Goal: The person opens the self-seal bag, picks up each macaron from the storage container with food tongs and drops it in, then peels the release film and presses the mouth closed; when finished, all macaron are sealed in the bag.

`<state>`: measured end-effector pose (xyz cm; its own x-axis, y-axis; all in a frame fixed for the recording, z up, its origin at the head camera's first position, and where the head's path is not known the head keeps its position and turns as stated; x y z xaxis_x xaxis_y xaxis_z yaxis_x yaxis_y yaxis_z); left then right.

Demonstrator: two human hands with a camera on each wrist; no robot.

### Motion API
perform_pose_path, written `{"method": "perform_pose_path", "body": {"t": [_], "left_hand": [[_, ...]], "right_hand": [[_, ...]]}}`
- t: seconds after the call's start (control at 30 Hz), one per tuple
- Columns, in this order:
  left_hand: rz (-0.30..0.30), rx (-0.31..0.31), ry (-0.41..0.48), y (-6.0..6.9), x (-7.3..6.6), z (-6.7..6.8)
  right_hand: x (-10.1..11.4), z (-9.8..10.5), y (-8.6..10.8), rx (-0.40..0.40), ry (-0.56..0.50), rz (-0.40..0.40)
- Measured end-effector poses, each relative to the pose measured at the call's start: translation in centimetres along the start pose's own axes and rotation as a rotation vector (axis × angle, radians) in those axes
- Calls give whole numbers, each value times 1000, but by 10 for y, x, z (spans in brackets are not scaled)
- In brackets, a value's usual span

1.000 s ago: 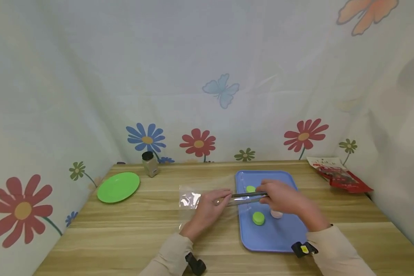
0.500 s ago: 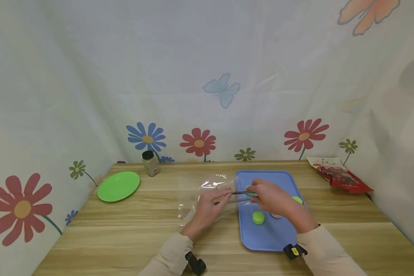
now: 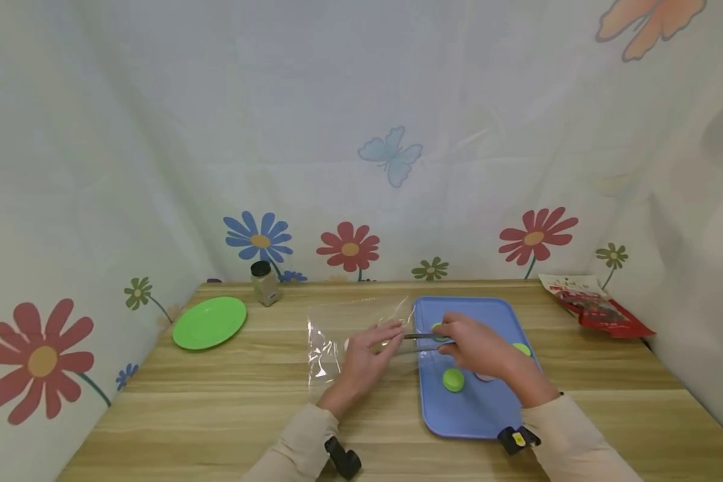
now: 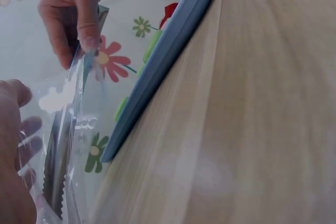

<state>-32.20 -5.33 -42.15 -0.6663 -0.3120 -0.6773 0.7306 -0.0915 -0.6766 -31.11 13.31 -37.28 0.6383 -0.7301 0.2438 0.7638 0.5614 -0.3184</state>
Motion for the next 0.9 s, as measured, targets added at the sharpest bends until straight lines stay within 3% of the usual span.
{"method": "perform_pose_path", "body": {"t": [0.2, 0.47, 0.7, 0.9], "left_hand": [[115, 8, 100, 1, 3, -1], [119, 2, 138, 1, 5, 0], [133, -71, 187, 0, 9, 4], [142, -111, 178, -5, -16, 16]], "right_hand": [[1, -2, -1, -13, 25, 9], [6, -2, -2, -67, 28, 81], [-5, -2, 0, -26, -9, 26], [-19, 10, 6, 8, -57, -28]]}}
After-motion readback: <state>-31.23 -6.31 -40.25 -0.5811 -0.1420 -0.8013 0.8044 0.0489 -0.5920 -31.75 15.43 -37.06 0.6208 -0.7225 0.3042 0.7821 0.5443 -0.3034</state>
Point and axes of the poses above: each hand's wrist, its own y-axis away from the middle knuckle, its own z-axis out of the back of the hand, x = y × z, the point moved 6 cm from there along -y, towards the middle knuckle, and after that the axes turned 8 degrees about -x, right-handed, at the moved point
